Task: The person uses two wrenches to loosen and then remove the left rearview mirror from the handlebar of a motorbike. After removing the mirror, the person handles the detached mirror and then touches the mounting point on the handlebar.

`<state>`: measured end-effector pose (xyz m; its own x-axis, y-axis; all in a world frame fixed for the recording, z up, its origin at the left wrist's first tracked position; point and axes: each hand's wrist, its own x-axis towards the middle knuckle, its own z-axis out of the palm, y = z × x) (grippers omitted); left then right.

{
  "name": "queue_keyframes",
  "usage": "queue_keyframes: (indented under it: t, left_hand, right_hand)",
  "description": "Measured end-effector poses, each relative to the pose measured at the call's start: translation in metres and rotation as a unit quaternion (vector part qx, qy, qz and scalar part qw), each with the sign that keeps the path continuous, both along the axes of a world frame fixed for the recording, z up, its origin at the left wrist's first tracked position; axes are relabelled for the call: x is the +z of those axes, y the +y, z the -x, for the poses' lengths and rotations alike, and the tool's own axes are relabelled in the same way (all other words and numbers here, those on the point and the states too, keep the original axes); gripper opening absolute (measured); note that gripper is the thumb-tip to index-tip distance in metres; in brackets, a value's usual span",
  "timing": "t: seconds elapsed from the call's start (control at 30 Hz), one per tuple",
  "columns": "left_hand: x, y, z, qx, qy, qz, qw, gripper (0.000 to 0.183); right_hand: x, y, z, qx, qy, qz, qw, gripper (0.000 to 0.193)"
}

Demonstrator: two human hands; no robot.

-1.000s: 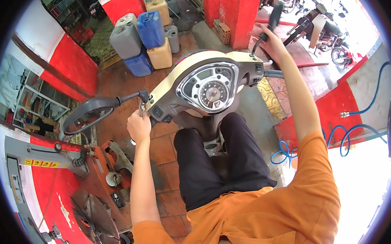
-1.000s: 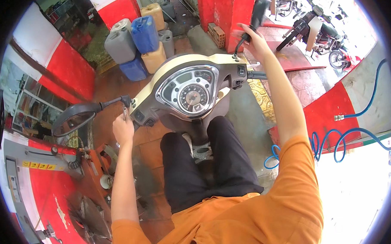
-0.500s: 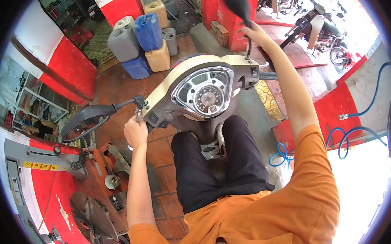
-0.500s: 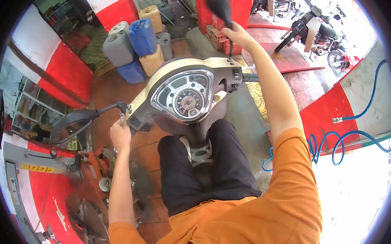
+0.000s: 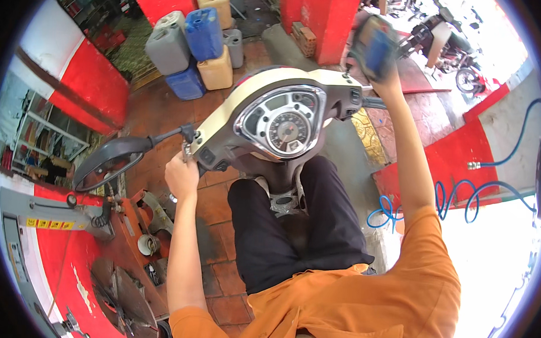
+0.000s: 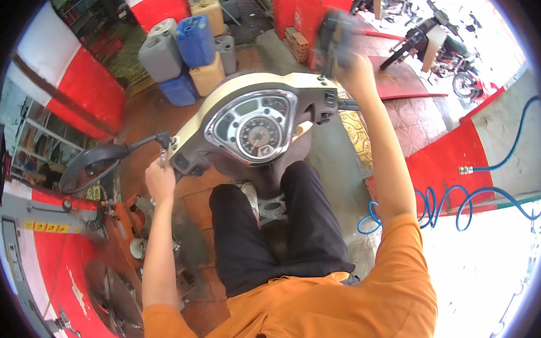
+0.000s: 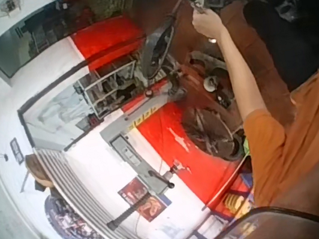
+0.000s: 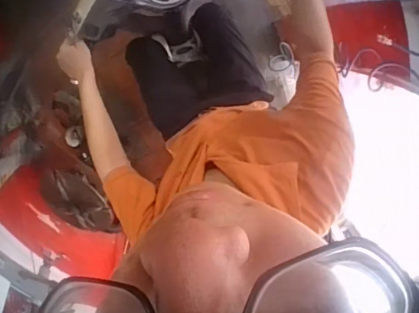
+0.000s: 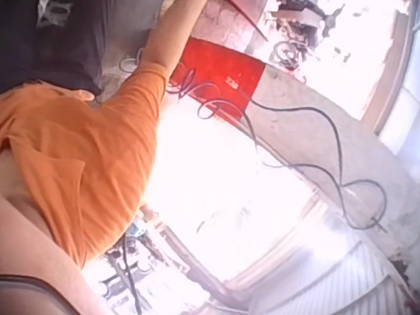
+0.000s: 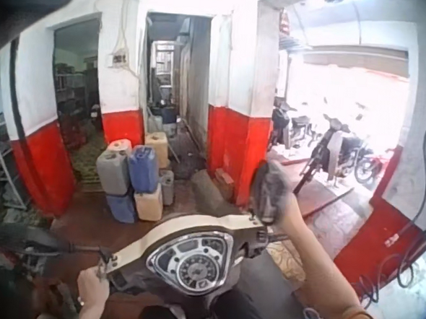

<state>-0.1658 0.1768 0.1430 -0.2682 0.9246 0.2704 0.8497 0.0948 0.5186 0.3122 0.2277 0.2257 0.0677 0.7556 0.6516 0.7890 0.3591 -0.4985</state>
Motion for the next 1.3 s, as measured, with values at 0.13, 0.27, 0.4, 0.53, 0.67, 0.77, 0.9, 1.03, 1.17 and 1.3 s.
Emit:
queue_keyframes:
  t: [0.13, 0.27, 0.4, 0.53, 0.67, 0.77, 0.9, 1.03, 1.17, 1.3]
  left_hand:
    - [-0.001, -0.001, 0.000, 0.008, -0.006, -0.001, 1.000, 0.027]
    - [0.002, 0.001, -0.002, 0.018, 0.023, 0.013, 0.999, 0.025]
    - [0.004, 0.002, -0.004, 0.016, 0.005, 0.014, 1.000, 0.027]
    - [0.007, 0.002, 0.000, 0.011, 0.006, 0.014, 1.000, 0.028]
    - [0.002, 0.002, 0.002, 0.019, 0.004, 0.015, 1.000, 0.030]
    - [0.000, 0.004, 0.004, 0.017, 0.003, 0.014, 1.000, 0.030]
    - [-0.003, 0.004, 0.002, -0.011, 0.013, -0.005, 1.000, 0.028]
    - [0.001, 0.001, 0.003, -0.001, 0.003, -0.005, 1.000, 0.026]
    - [0.002, 0.006, -0.005, 0.010, -0.005, -0.007, 1.000, 0.023]
    - [0.000, 0.003, -0.001, 0.010, 0.016, 0.002, 1.000, 0.023]
  right_hand:
    - [0.043, 0.047, 0.029, -0.083, -0.276, 0.059, 0.956, 0.033]
    - [0.008, 0.097, -0.002, 0.065, 0.145, 0.191, 0.969, 0.037]
    - [0.001, 0.068, 0.010, 0.121, 0.461, 0.203, 0.855, 0.040]
    - [-0.008, 0.059, 0.011, 0.093, 0.551, 0.079, 0.825, 0.039]
    - [-0.011, 0.035, 0.020, 0.013, 0.584, 0.010, 0.811, 0.033]
    - [-0.023, 0.010, 0.015, 0.048, 0.561, 0.022, 0.826, 0.027]
    - [-0.026, -0.013, 0.024, 0.023, 0.286, -0.027, 0.958, 0.030]
    - [-0.004, -0.005, 0.030, 0.151, 0.311, 0.083, 0.935, 0.024]
    - [0.008, 0.063, 0.000, 0.234, -0.001, 0.167, 0.958, 0.030]
    - [0.045, 0.069, 0.031, 0.299, 0.103, 0.356, 0.879, 0.037]
